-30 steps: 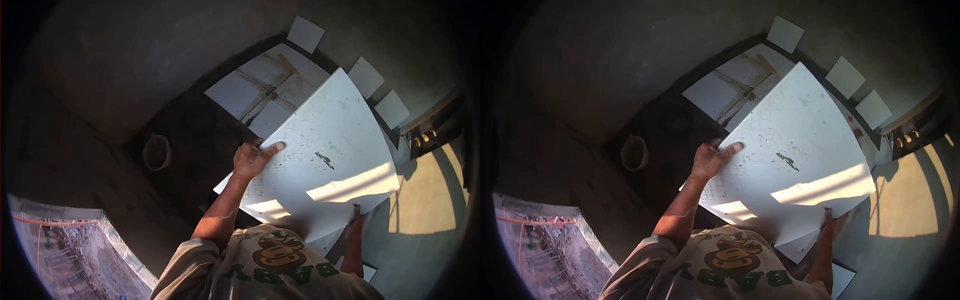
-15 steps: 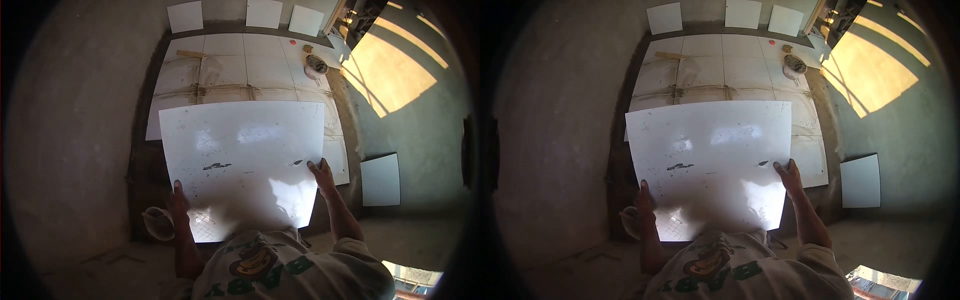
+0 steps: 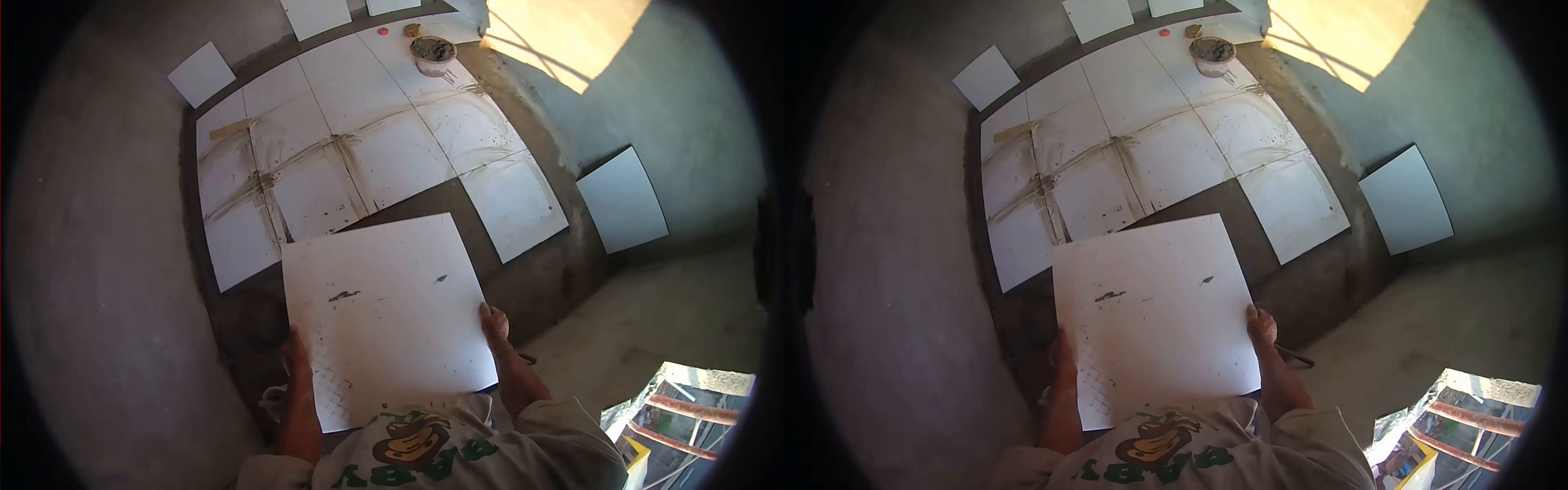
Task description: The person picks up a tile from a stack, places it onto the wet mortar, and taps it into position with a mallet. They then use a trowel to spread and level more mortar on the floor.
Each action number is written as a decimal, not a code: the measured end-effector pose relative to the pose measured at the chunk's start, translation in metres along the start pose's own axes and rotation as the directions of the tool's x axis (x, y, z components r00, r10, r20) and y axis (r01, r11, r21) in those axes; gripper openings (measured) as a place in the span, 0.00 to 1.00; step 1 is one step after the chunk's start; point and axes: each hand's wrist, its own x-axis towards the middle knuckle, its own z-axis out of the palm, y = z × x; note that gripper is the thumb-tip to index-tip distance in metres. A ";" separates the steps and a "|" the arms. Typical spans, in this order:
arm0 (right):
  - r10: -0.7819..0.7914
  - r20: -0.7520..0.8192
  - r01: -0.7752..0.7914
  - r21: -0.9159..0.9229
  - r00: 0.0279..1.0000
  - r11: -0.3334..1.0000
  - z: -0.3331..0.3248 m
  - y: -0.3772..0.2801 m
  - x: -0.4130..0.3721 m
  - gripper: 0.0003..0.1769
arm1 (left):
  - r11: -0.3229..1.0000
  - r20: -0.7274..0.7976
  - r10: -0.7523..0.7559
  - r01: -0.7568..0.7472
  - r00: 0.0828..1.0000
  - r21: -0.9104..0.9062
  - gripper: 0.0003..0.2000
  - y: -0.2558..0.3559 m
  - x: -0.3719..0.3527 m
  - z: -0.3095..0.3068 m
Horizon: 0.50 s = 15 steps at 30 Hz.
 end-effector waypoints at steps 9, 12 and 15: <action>0.116 0.097 -0.115 -0.015 0.988 0.993 -0.006 0.054 0.008 0.21 | 0.962 0.118 -0.266 0.272 0.957 -0.036 0.45 -0.103 0.050 0.075; 0.108 0.219 -0.188 0.385 0.970 0.904 -0.021 0.079 0.018 0.20 | 0.952 0.089 -0.304 0.301 0.948 0.053 0.45 -0.081 0.041 0.095; 0.230 0.033 -0.232 0.042 0.973 0.972 0.008 0.076 0.024 0.20 | 0.989 0.152 -0.145 0.139 0.978 0.044 0.44 -0.051 0.086 0.138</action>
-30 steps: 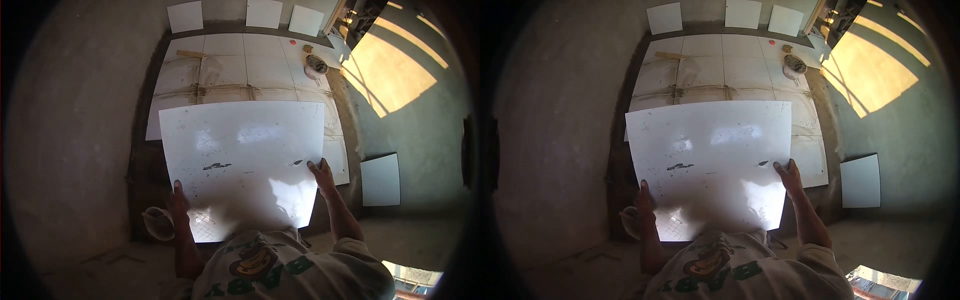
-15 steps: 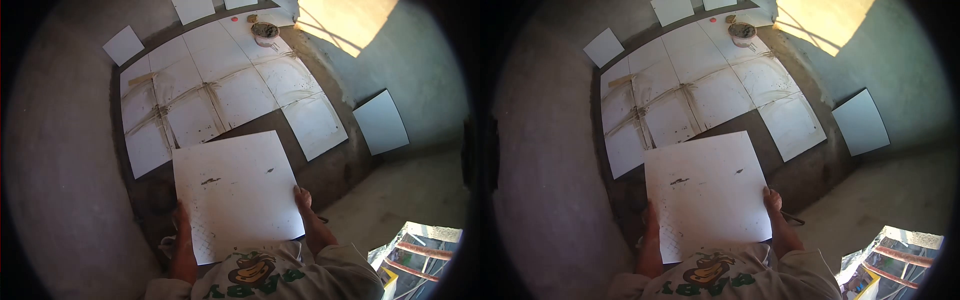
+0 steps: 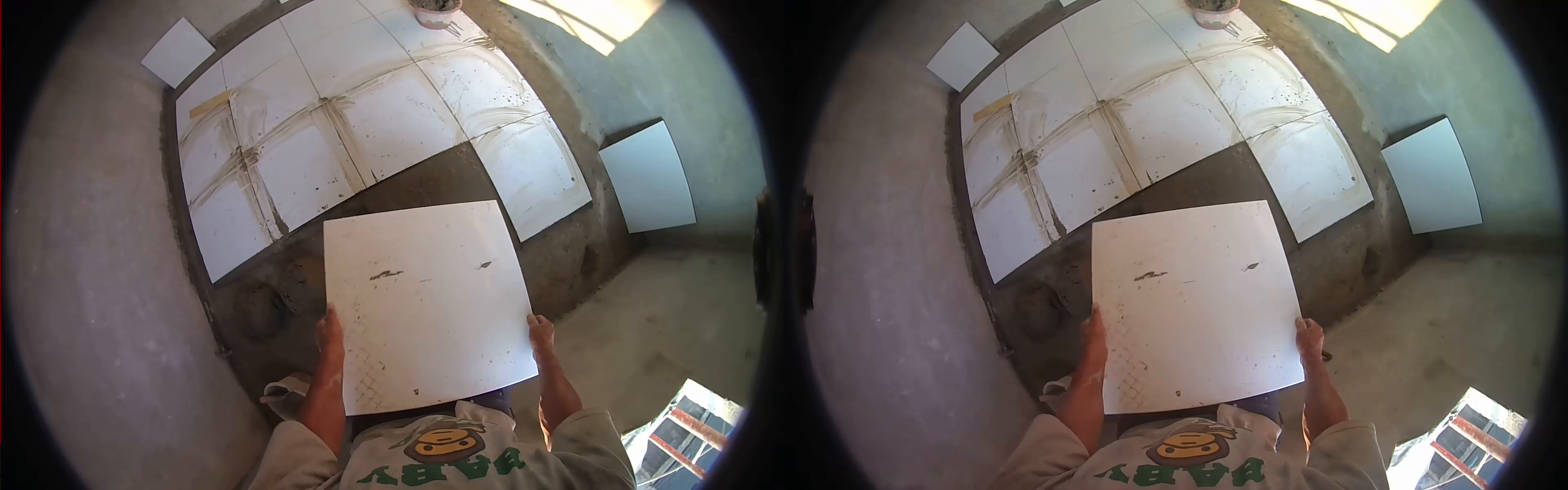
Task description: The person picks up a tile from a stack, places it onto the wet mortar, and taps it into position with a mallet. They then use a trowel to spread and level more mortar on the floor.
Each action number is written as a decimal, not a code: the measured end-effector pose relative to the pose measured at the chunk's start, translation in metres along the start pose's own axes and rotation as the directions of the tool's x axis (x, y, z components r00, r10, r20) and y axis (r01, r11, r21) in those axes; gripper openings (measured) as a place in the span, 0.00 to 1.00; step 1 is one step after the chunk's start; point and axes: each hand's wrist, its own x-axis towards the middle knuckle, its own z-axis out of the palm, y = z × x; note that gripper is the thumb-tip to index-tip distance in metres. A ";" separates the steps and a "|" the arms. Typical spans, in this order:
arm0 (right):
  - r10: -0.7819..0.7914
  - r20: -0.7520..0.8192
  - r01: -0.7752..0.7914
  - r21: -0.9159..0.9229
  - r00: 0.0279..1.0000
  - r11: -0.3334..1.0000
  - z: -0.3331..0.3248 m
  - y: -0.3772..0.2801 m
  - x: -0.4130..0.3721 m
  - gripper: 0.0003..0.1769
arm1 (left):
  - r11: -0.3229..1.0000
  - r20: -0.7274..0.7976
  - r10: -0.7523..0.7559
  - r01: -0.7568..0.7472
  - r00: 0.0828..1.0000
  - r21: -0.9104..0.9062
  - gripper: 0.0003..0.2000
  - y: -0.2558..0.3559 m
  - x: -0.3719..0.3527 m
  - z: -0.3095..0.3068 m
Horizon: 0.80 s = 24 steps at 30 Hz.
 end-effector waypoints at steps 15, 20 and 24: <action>-0.336 -0.367 0.224 -0.314 0.867 0.923 0.109 -0.063 0.288 0.23 | 0.650 0.220 -0.030 0.186 0.975 -0.737 0.30 0.012 0.131 0.275; -0.359 -0.380 0.275 -0.258 0.852 0.926 0.151 -0.050 0.356 0.22 | 0.640 0.234 0.015 0.170 0.972 -0.749 0.31 -0.002 0.161 0.335; -0.391 -0.383 0.321 -0.235 0.837 0.917 0.162 -0.041 0.389 0.23 | 0.642 0.144 0.008 0.105 0.990 -0.759 0.32 -0.014 0.169 0.372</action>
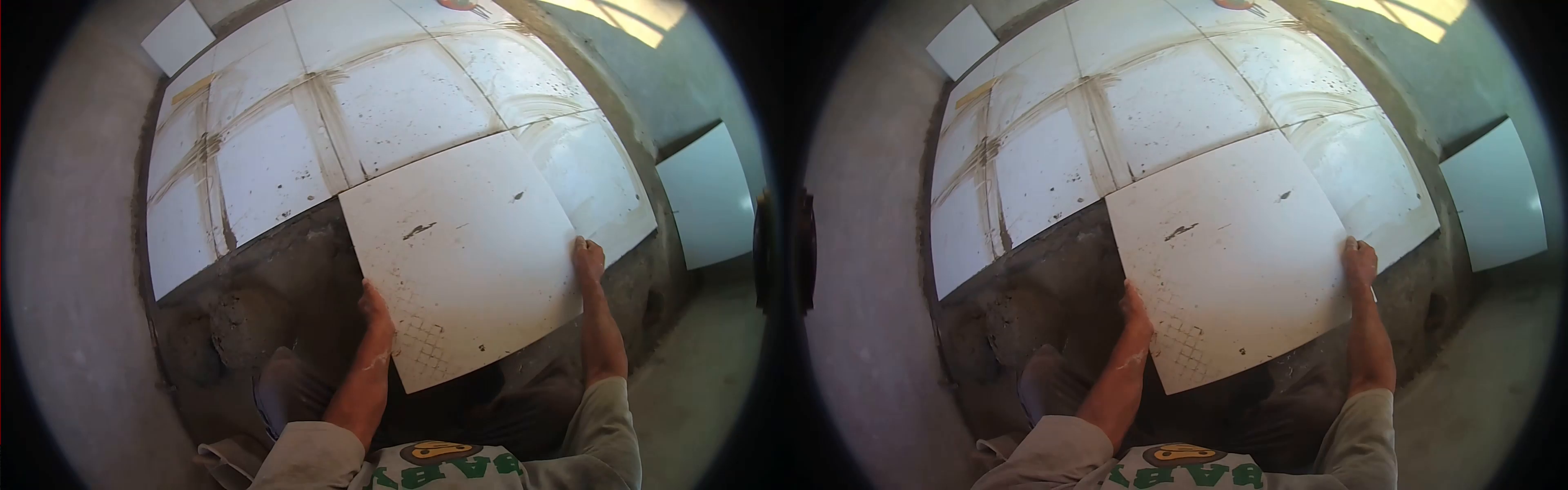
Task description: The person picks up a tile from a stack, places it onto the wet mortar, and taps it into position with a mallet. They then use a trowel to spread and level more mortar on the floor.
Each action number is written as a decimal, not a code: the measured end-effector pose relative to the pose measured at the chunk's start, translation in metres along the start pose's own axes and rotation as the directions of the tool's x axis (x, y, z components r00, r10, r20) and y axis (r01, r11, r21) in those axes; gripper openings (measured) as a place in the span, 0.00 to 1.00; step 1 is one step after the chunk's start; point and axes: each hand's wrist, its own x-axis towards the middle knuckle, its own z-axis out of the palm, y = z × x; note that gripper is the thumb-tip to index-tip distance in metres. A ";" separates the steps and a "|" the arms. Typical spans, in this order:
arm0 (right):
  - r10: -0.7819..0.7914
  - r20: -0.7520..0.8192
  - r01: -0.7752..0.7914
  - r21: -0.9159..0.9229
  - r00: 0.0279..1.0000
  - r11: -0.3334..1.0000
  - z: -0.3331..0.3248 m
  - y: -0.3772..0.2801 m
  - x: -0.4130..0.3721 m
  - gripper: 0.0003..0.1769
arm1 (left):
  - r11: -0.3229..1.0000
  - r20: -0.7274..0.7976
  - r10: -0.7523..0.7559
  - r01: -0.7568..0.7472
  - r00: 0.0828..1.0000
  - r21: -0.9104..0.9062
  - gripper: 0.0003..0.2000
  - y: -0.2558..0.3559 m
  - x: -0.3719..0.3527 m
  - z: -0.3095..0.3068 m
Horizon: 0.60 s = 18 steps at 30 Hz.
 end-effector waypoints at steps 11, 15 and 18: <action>-0.033 -0.013 0.032 -0.018 0.999 0.999 0.035 0.017 0.022 0.24 | 0.996 0.047 0.074 -0.076 0.996 0.037 0.31 -0.042 0.035 0.003; -0.056 -0.045 0.053 -0.068 0.997 0.996 0.041 0.022 0.028 0.24 | 0.997 0.070 0.075 -0.074 0.995 -0.016 0.30 -0.020 0.016 0.015; -0.018 -0.042 0.016 -0.042 0.999 0.999 0.040 0.020 0.027 0.23 | 0.998 0.088 0.045 -0.041 0.995 -0.043 0.31 -0.034 0.032 0.011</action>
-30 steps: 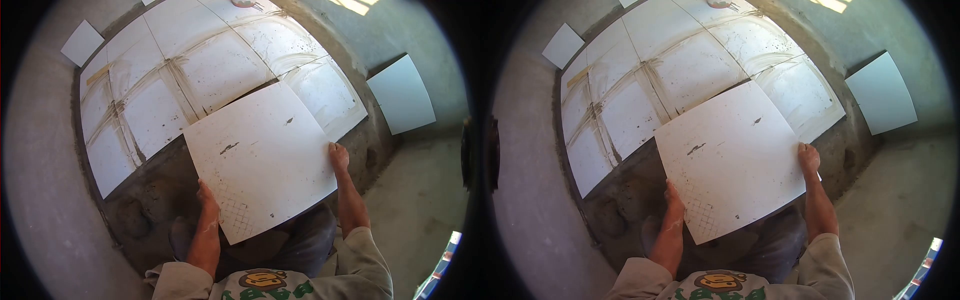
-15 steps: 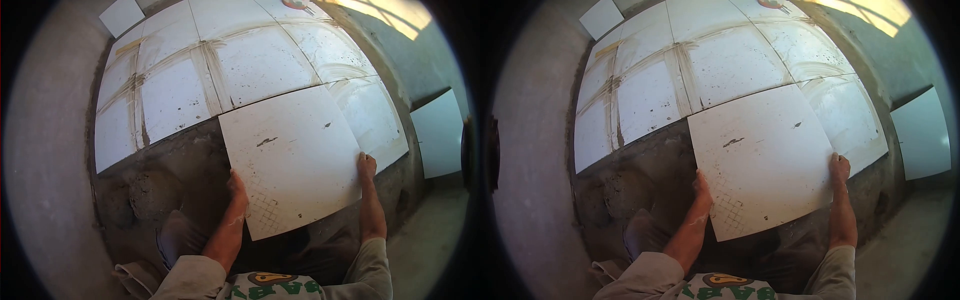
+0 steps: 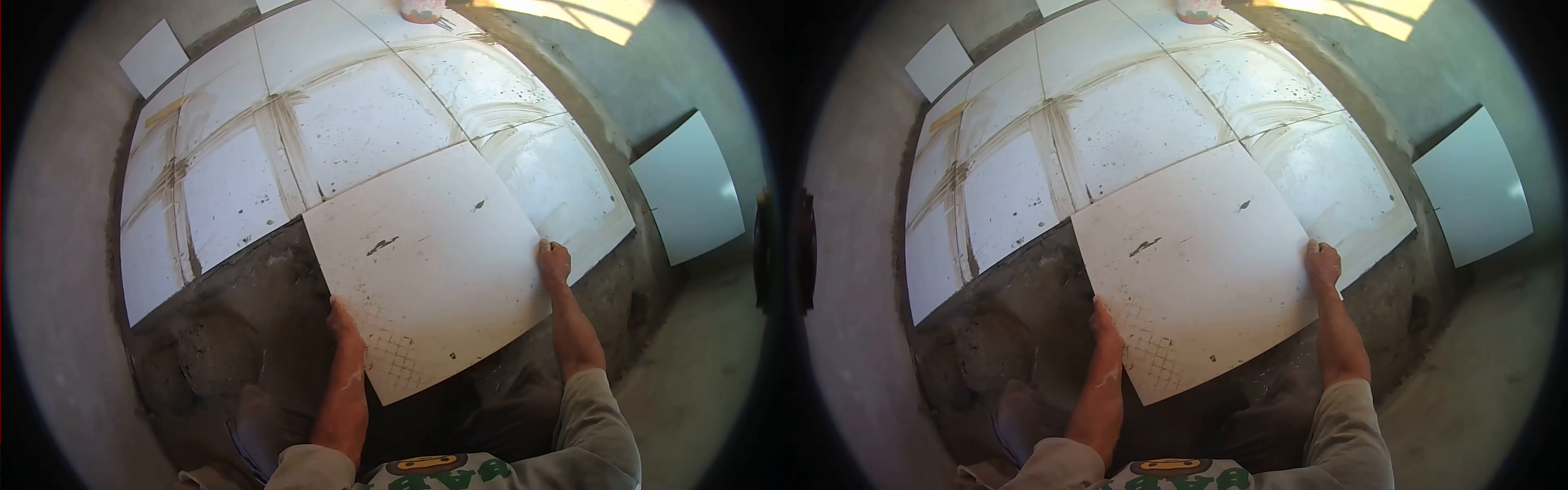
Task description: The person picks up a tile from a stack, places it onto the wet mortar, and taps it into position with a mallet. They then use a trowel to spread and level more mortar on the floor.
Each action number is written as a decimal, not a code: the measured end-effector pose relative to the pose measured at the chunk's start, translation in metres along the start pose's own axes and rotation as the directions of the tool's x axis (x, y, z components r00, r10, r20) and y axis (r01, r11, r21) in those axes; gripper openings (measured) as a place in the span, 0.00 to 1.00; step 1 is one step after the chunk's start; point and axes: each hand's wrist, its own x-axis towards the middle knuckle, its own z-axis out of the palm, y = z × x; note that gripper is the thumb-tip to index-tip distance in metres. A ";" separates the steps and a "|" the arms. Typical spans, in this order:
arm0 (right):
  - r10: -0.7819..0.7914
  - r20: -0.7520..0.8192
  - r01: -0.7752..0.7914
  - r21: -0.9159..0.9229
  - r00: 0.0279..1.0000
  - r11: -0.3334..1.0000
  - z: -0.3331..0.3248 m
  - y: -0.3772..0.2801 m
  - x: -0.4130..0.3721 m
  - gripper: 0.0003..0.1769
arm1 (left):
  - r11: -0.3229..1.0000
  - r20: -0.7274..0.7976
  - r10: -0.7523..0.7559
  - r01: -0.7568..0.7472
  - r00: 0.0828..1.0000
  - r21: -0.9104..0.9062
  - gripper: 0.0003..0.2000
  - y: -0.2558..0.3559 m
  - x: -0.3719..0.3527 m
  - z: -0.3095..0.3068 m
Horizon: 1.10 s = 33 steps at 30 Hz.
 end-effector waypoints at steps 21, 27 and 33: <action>0.018 0.016 -0.018 -0.006 1.000 1.000 0.000 0.006 0.014 0.23 | 1.000 -0.038 0.003 -0.002 0.999 0.014 0.31 0.009 -0.015 0.014; -0.009 0.048 0.008 0.034 0.999 0.999 0.006 0.008 0.019 0.24 | 0.949 -0.161 -0.022 0.072 0.987 0.308 0.30 0.006 -0.009 0.015; -0.017 0.061 0.015 0.025 0.998 1.000 0.006 0.009 0.019 0.23 | 0.987 -0.152 0.118 -0.100 0.981 0.125 0.27 -0.011 0.002 0.018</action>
